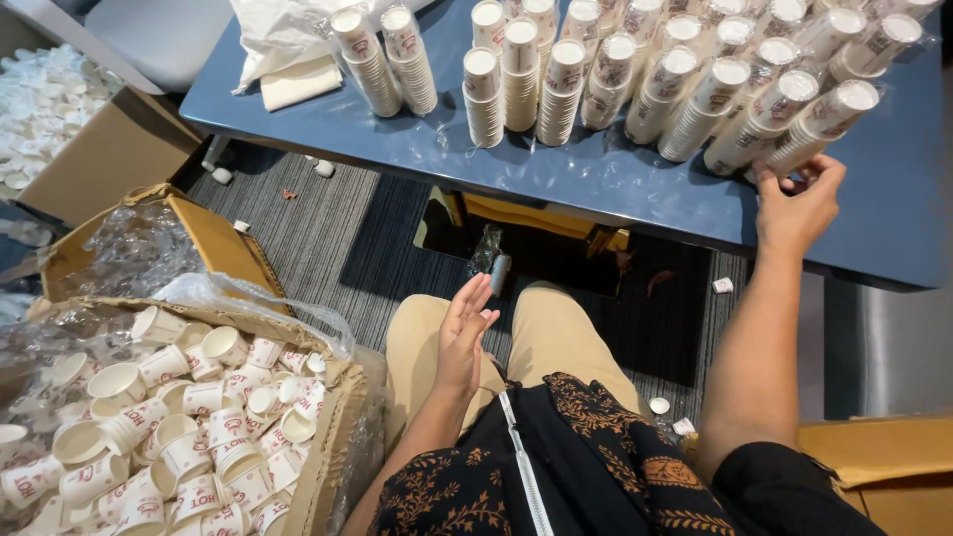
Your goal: The person takes individual paper cups from a cardboard box, stacks them by hand, and places the completed stacks onto a blue table next to other stacked cups, occasionally handling plastic packaging.
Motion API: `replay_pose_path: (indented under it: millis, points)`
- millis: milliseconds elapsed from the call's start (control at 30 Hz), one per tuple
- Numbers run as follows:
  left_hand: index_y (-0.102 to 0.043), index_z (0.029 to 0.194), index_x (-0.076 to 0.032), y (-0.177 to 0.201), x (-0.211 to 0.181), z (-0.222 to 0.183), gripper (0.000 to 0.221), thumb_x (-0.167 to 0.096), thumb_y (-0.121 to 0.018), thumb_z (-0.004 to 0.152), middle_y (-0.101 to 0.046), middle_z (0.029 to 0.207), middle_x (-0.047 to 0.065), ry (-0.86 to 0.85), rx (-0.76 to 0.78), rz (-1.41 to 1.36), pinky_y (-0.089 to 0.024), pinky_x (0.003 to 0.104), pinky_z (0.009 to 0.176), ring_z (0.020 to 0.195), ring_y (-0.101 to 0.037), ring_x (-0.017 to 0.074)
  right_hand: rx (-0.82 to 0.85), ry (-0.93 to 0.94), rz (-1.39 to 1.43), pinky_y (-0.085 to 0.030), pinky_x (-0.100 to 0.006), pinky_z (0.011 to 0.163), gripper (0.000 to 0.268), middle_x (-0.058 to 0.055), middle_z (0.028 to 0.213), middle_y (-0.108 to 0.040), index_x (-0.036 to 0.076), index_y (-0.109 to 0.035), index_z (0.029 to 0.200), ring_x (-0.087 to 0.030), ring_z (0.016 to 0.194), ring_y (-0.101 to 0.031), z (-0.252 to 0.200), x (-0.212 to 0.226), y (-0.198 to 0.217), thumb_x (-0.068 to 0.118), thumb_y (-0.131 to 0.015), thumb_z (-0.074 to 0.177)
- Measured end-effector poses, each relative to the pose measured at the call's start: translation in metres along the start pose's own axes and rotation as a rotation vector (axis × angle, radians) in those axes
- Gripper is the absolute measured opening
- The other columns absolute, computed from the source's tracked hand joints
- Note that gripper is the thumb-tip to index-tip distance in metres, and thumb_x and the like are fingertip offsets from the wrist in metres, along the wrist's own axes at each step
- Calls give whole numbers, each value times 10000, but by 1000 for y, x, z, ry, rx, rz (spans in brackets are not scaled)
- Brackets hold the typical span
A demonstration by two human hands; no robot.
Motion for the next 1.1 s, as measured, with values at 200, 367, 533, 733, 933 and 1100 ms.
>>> replay_pose_path:
  millis: [200,367,533,733,933,1100]
  points:
    - [-519,1450,-3,21,-31,-6,497,-8,-555,954,-533,1516,163,-129,-103,51,-423,382,1113,1441,-471,279,-79,80,69,-533,-293,831,592,-74,1176,-617,13,-532,1277,-171,957,-652,-28,90,13,92,-909,826]
    - [-559,1410,15,35,-57,-11,431,9,-508,982,-572,1473,171,-205,-177,116,-475,363,1078,1396,-523,262,14,250,355,-556,-274,936,151,-92,1162,-605,7,-631,1199,-184,1019,-645,-78,140,-23,41,-741,1101]
    - [-591,1366,-11,33,-138,-57,398,3,-571,969,-585,1452,153,-404,-183,401,-513,346,1051,1320,-587,244,405,421,511,-548,-292,802,73,-99,978,-710,16,-701,1022,-185,858,-688,-135,293,-76,66,-744,992]
    - [-635,1350,-80,155,-280,-233,509,-135,-794,870,-556,1472,146,-520,-970,1505,-476,449,1111,1343,-564,345,1013,746,714,-548,-309,688,67,-88,862,-752,48,-745,897,-215,750,-719,-271,380,-122,97,-778,865]
    - [-594,1406,-54,331,-306,-408,627,-236,-840,859,-546,1446,204,-227,-1598,1588,-427,485,1091,1333,-501,407,1291,768,708,-530,-279,641,90,-75,819,-745,54,-763,921,-175,689,-710,-349,400,-128,102,-778,846]
    - [-601,1395,-62,431,-322,-435,607,-278,-834,879,-605,1378,210,-211,-1723,1676,-450,495,1073,1283,-556,404,1330,739,608,-532,-249,662,131,-85,876,-752,43,-759,979,-131,698,-706,-346,393,-123,91,-773,858]
Point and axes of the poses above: each hand's wrist, its own z-axis towards the middle knuckle, its own y-axis out of the back of the hand, x = y × z, the point moved 7 cm from there along z, towards the middle knuckle
